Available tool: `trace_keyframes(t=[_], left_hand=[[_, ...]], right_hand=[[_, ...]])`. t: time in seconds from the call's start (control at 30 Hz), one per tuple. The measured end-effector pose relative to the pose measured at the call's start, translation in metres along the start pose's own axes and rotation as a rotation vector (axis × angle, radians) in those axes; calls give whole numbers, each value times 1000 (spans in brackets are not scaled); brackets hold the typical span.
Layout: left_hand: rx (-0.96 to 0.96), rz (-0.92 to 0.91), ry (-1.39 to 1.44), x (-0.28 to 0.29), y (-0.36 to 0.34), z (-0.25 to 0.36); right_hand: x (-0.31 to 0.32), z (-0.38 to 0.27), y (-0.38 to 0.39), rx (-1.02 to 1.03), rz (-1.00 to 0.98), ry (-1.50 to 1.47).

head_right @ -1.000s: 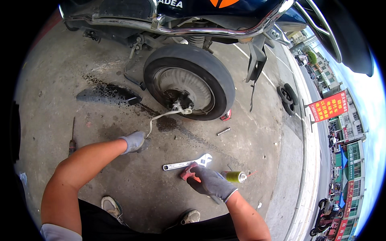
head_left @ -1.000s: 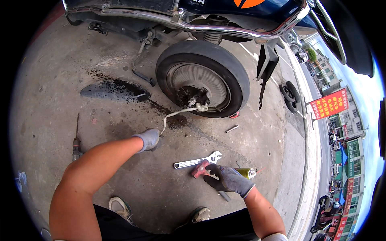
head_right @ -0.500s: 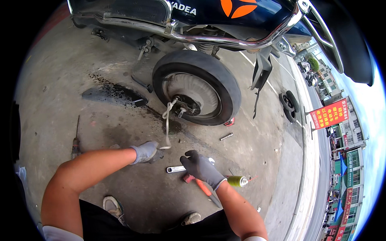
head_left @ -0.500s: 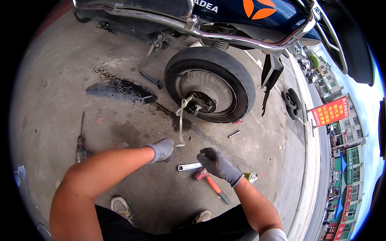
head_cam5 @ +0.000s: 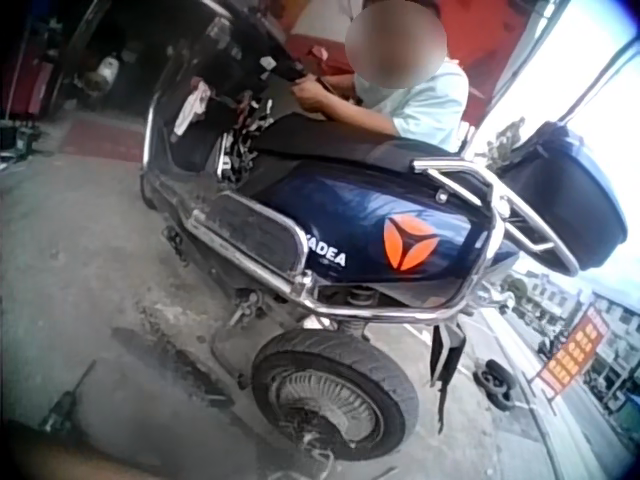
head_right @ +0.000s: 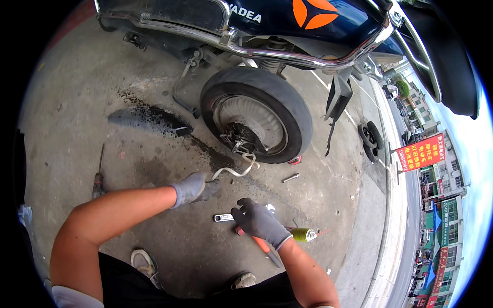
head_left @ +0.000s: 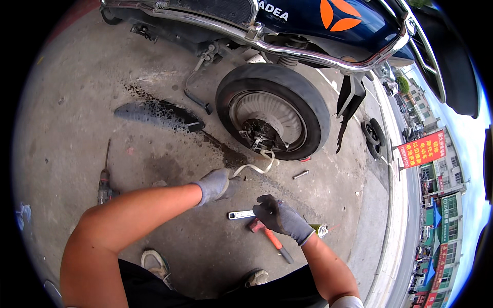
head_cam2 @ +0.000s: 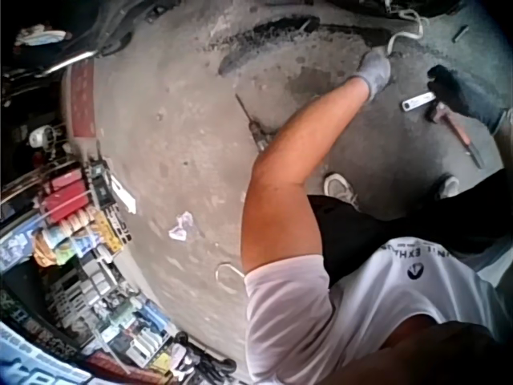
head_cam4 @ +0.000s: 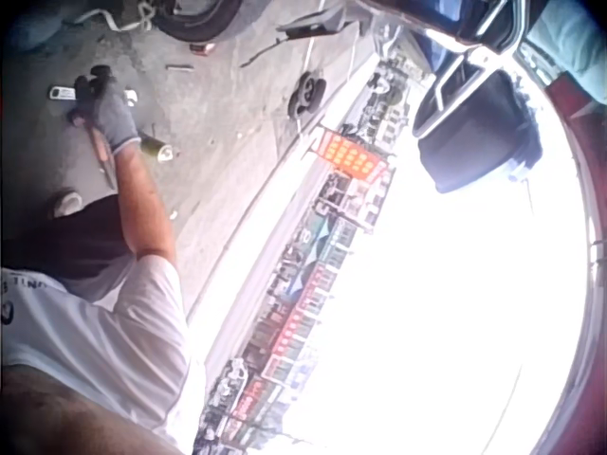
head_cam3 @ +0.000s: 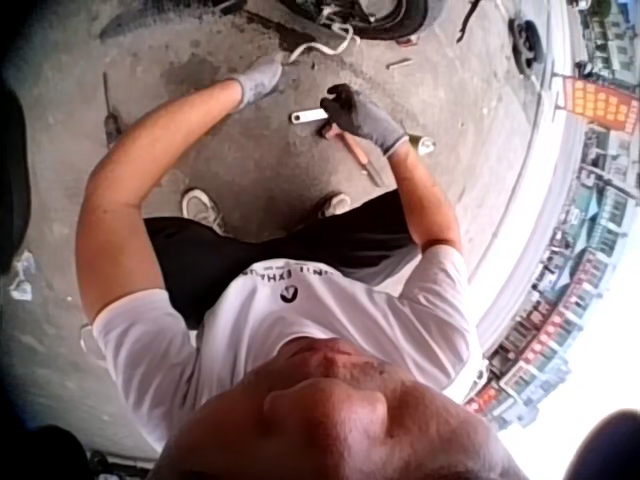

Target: The person sprays lubricant on the rear brake assembly of a motorcycle, then uses a wrench and screwdriver to loosen and remove the brake cable and related components.

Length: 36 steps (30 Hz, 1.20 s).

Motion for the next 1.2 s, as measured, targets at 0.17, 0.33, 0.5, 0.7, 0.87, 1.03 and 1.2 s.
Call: trace_keyframes(t=[0.17,0.33,0.5,0.7,0.87,1.03,1.2], left_hand=[[-274,-75,-770,-13,10,20],[-524,-38,-1499,-57,51,-12],[-317,114,-1788,-40,58,-64],[207,-265,-2113,40,98,-143],[331,-657,-2913,0,164,-169],[132,-702,-3243,-84,263,-184],[-241,-506,-3204,-122,294,-189]], right_hand=[[-21,-5,15,318,-45,236],[-50,-1,62,654,8,366],[-86,4,94,493,-376,264],[-113,12,122,659,-383,396],[-127,17,134,761,-495,496],[-132,26,145,870,-457,510],[-112,10,137,846,-413,517]])
Point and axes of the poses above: each hand's wrist, its own y-axis away from the middle knuckle, its own x-axis out of the back of the hand, z = x × y, the point moved 4 cm from there along -y, towards the middle knuckle, and after that the axes turned 6 degrees about -x, right-handed, at the moved point
